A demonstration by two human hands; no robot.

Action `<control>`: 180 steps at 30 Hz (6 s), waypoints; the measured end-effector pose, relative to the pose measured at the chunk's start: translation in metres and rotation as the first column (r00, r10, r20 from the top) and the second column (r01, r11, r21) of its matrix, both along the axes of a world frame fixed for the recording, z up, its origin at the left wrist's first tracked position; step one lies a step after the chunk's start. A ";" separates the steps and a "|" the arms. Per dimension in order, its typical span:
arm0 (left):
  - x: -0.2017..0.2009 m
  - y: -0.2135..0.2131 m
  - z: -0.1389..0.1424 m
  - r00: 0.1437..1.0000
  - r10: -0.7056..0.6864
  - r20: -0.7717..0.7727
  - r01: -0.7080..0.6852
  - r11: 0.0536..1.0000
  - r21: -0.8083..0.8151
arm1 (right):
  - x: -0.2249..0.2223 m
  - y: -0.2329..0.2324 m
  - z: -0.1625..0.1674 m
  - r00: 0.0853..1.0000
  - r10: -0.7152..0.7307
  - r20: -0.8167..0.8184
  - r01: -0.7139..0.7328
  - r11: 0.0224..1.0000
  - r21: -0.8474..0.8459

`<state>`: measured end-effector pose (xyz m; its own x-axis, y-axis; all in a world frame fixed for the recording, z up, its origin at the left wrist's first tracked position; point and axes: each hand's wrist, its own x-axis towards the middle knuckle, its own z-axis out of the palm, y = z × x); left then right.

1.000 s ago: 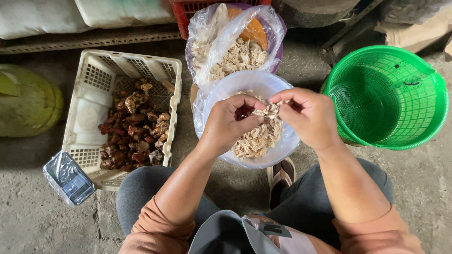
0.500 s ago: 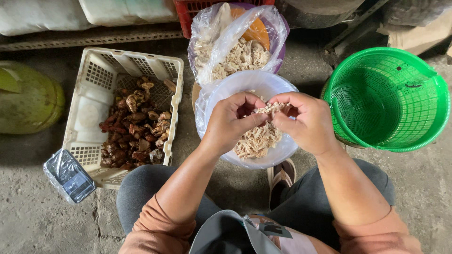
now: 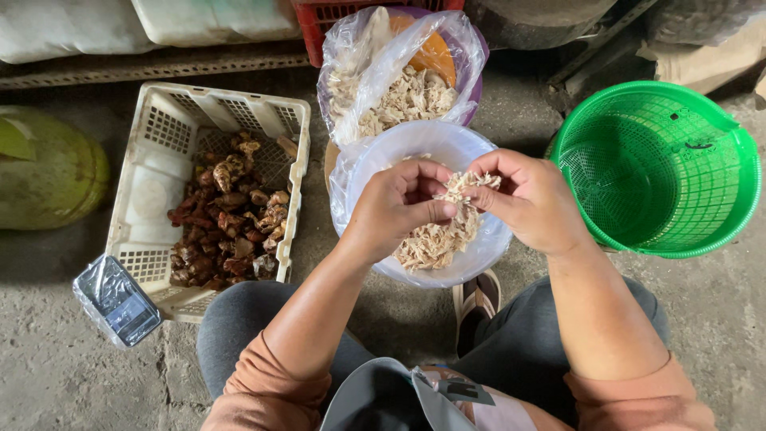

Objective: The person sits on the floor and shreds white coconut meat by hand, pulling it into fine strands and placing them into a plastic-lined bowl. They repeatedly reach into a larger bag to retrieve more coconut pieces and continue shredding.

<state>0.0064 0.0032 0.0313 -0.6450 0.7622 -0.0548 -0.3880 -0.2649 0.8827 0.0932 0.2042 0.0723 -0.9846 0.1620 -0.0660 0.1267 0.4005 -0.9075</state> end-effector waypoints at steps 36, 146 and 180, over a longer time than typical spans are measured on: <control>0.001 -0.002 0.004 0.975 0.079 -0.208 -0.123 0.971 -0.205 | 0.004 -0.034 0.017 0.972 0.028 -0.233 0.063 0.925 0.374; -0.022 0.002 0.014 0.798 -0.043 -0.602 -0.148 0.953 -0.265 | -0.260 -0.057 -0.003 0.848 0.357 0.391 -0.457 0.122 0.881; -0.025 0.028 -0.031 0.942 0.209 0.262 -0.258 0.951 0.169 | -0.102 0.008 0.038 0.747 0.637 0.190 -0.658 0.668 0.349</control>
